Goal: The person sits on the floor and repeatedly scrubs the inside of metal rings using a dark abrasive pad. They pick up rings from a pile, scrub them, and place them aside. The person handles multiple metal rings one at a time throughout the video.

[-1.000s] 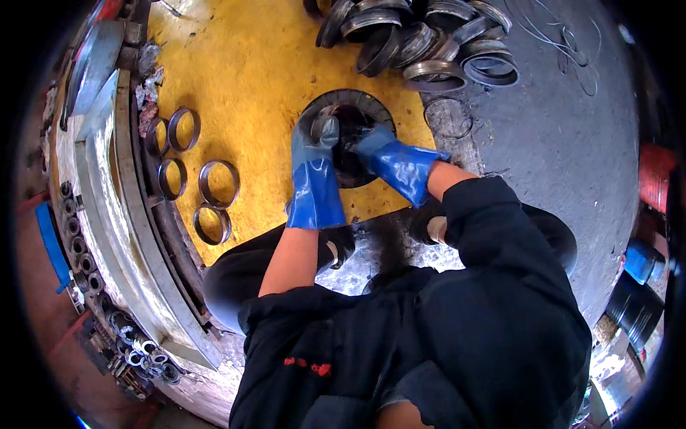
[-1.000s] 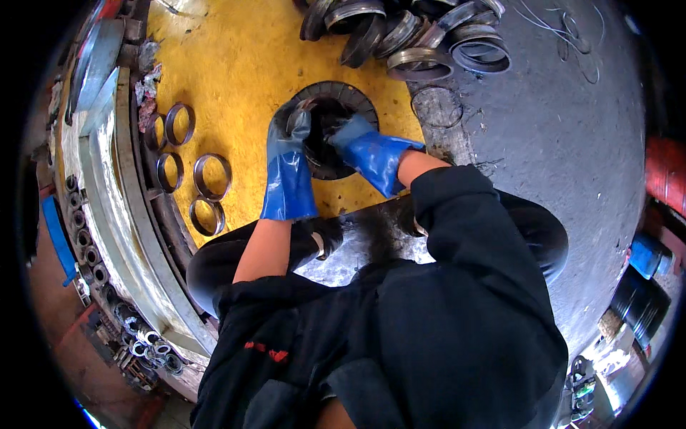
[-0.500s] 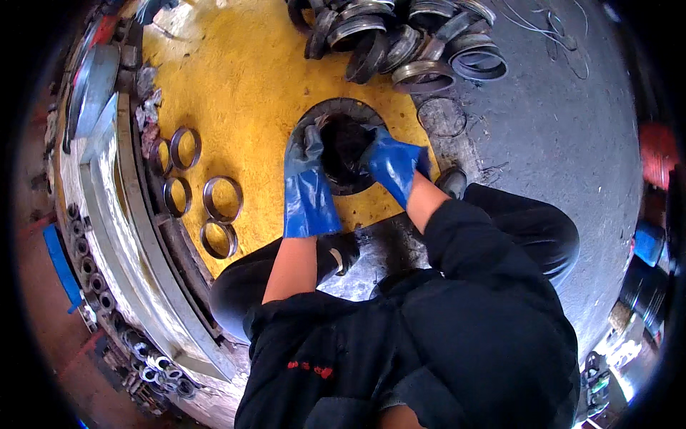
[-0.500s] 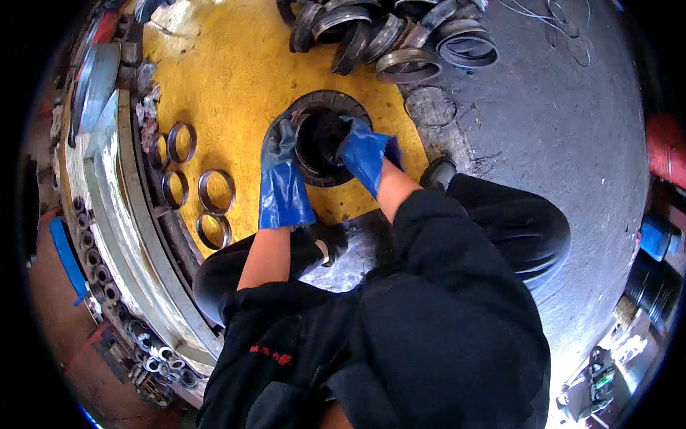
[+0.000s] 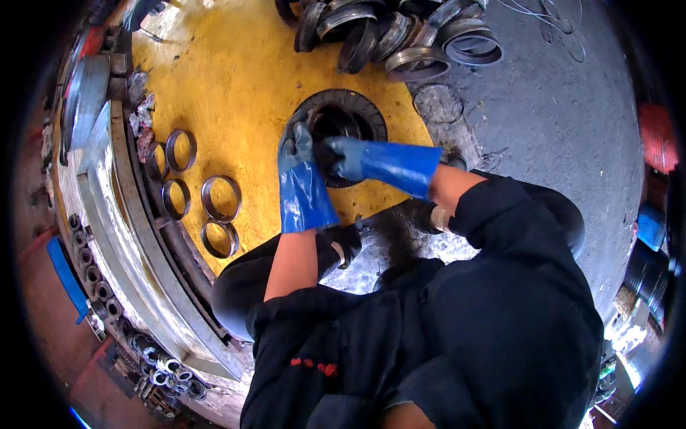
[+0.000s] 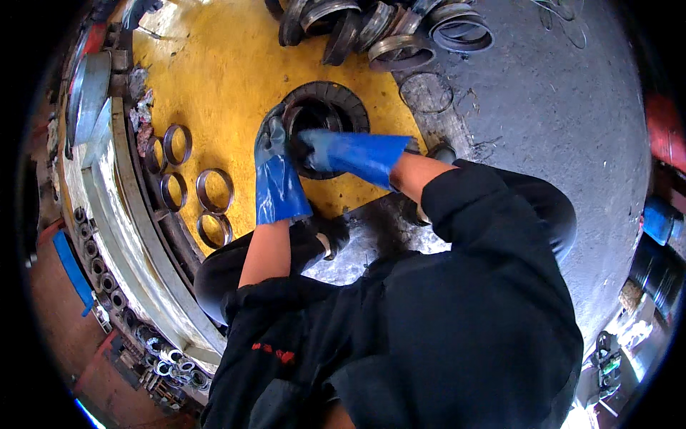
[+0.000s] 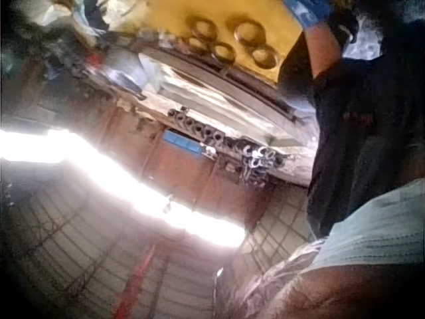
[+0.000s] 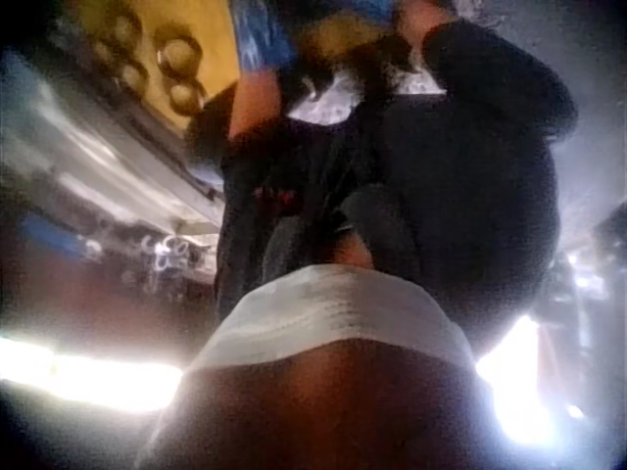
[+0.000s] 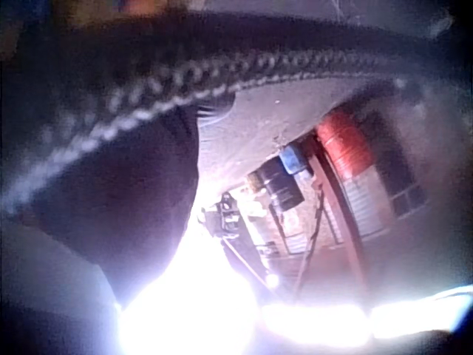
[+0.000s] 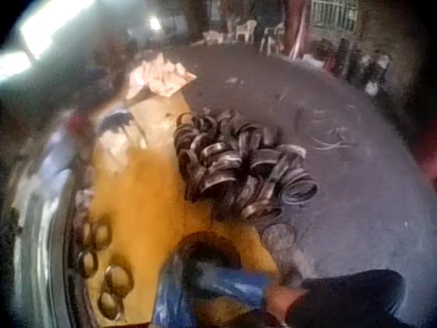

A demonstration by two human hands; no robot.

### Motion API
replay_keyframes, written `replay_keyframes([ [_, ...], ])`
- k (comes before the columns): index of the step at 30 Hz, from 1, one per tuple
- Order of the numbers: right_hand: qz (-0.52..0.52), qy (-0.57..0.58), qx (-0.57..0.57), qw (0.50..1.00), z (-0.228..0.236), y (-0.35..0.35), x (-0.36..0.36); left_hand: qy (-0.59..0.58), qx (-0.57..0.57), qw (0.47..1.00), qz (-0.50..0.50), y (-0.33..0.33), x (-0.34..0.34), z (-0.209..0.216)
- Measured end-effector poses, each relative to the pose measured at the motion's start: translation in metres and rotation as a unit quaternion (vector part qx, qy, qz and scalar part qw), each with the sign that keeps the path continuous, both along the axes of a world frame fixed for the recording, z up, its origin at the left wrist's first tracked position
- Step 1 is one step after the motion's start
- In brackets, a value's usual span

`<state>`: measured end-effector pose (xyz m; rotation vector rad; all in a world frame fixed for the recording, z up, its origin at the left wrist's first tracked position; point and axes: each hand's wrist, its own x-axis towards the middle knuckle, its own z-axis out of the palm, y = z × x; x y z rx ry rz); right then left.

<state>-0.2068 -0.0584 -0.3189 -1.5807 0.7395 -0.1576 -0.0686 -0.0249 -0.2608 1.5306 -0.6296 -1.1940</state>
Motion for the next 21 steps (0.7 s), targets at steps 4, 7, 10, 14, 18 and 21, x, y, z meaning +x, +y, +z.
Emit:
replay_keyframes([
  [4,0.251,0.185,-0.315,0.896,0.045,-0.007,-0.032,-0.023,-0.001,1.0,0.008,0.004,0.006,0.009],
  [7,0.306,0.186,-0.422,0.833,0.024,-0.046,-0.025,-0.019,-0.005,1.0,0.003,0.0,0.001,0.005],
  [10,0.089,0.065,-0.459,0.881,0.014,-0.067,-0.017,-0.017,-0.005,1.0,0.0,0.001,-0.002,0.007],
  [14,-0.039,0.084,-0.425,0.9,-0.023,-0.026,-0.017,-0.018,-0.003,1.0,0.005,0.004,0.001,0.01],
  [18,0.087,0.221,-0.293,0.926,0.007,0.003,-0.014,-0.015,-0.01,1.0,0.009,0.004,0.0,0.013],
  [21,-0.007,0.122,0.084,0.989,0.034,0.003,-0.012,-0.016,-0.017,1.0,0.009,0.001,-0.001,0.009],
])
